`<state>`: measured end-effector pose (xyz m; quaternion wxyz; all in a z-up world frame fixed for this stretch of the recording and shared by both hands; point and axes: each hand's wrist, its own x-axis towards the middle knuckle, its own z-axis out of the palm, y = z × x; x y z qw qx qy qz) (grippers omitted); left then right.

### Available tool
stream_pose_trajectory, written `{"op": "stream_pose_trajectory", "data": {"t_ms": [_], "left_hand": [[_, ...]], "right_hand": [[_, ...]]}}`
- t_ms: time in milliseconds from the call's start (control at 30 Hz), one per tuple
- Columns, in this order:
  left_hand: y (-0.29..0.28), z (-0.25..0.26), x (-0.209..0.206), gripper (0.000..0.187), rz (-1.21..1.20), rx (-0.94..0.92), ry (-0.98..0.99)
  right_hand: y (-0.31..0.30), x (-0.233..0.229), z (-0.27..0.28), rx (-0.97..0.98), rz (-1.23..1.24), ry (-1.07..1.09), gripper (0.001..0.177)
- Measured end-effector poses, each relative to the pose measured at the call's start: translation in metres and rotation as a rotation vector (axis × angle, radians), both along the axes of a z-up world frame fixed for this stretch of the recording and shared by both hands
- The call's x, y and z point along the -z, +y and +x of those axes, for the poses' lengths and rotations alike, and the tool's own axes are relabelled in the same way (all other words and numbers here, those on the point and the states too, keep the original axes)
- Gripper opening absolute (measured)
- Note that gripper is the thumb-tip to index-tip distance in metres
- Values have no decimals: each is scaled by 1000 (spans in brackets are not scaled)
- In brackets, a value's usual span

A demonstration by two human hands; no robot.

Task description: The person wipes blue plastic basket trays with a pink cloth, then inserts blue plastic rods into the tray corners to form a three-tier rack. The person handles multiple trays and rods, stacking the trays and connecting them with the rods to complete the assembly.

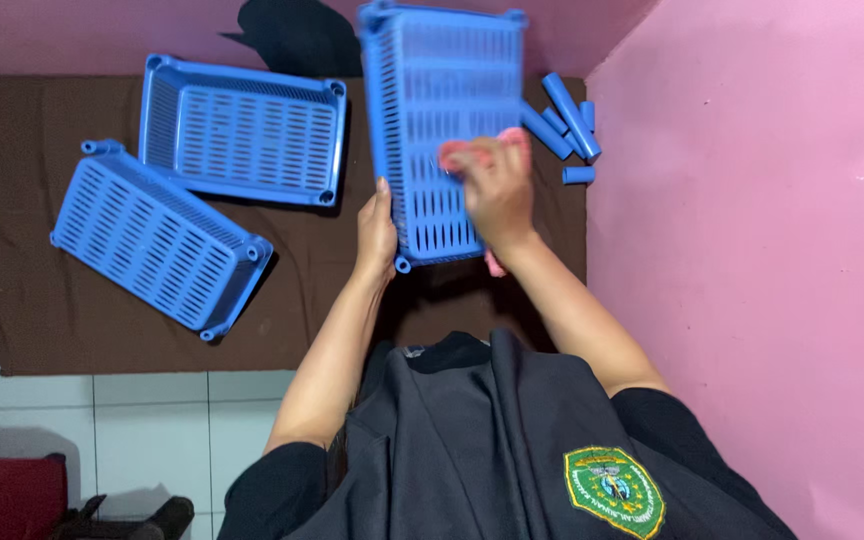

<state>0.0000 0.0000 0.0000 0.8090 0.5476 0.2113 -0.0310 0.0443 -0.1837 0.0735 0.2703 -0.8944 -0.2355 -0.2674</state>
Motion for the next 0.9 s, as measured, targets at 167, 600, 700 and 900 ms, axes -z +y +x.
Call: {"op": "stream_pose_trajectory", "data": {"t_ms": [167,600,700,900], "left_hand": [[1,8,7,59,-136,-49,-28],[17,2,9,63,-177,-17,85],[11,4,12,66,-171,10,5],[15,6,10,65,-195,-45,90]], "right_hand": [[5,0,-43,-397,42,8,15],[-32,-7,-33,-417,-132,-34,24],[-28,-12,-26,-193,-64,-13,19],[-22,-22,-46,-604,-90,9,29]]}}
